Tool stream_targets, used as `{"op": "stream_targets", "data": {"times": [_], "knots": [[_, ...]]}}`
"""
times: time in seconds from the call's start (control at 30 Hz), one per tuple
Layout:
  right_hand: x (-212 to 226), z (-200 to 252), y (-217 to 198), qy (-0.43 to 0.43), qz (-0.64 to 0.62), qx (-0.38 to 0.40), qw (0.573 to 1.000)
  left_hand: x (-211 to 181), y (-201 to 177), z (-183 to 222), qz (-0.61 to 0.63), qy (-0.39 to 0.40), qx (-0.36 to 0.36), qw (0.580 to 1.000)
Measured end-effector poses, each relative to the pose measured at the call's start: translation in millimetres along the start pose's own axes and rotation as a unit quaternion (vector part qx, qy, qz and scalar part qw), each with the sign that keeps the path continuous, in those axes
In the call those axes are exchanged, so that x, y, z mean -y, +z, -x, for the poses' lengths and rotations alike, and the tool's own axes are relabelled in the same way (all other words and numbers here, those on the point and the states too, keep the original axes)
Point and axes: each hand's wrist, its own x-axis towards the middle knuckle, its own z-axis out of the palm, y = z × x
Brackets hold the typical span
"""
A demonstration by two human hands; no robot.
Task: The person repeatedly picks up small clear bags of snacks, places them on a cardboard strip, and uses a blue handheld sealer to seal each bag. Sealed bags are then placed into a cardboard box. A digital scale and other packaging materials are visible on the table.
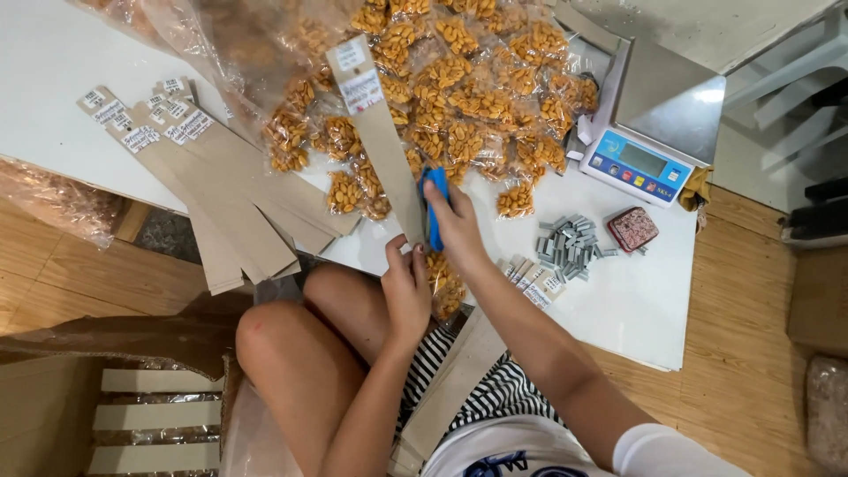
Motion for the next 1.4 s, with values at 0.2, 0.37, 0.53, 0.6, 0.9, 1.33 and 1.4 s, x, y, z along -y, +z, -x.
{"op": "stream_targets", "data": {"times": [0.2, 0.37, 0.53, 0.6, 0.9, 1.33, 1.4], "knots": [[-14, -12, 24, 0.082, 0.016, -0.083, 0.993, -20, -4, 2, -0.002, -0.021, 0.025, 0.999], [-41, -32, 0, -0.008, 0.087, 0.011, 0.996, 13, -2, -8, 0.018, -0.050, 0.018, 0.998], [-7, -16, -25, -0.163, 0.352, 0.109, 0.915, 53, 9, -13, 0.083, -0.086, 0.008, 0.993], [-12, -23, -32, -0.165, 0.418, 0.115, 0.886, 55, 11, -21, 0.065, -0.074, 0.006, 0.995], [-19, -13, -55, -0.124, 0.552, 0.090, 0.819, 56, 11, -25, 0.043, -0.106, 0.009, 0.993], [-47, -10, -70, -0.223, 0.586, 0.162, 0.762, 81, 3, -22, 0.130, -0.085, -0.007, 0.988], [-25, -9, -74, -0.230, 0.599, 0.146, 0.753, 78, 12, -29, 0.123, -0.103, -0.011, 0.987]]}}
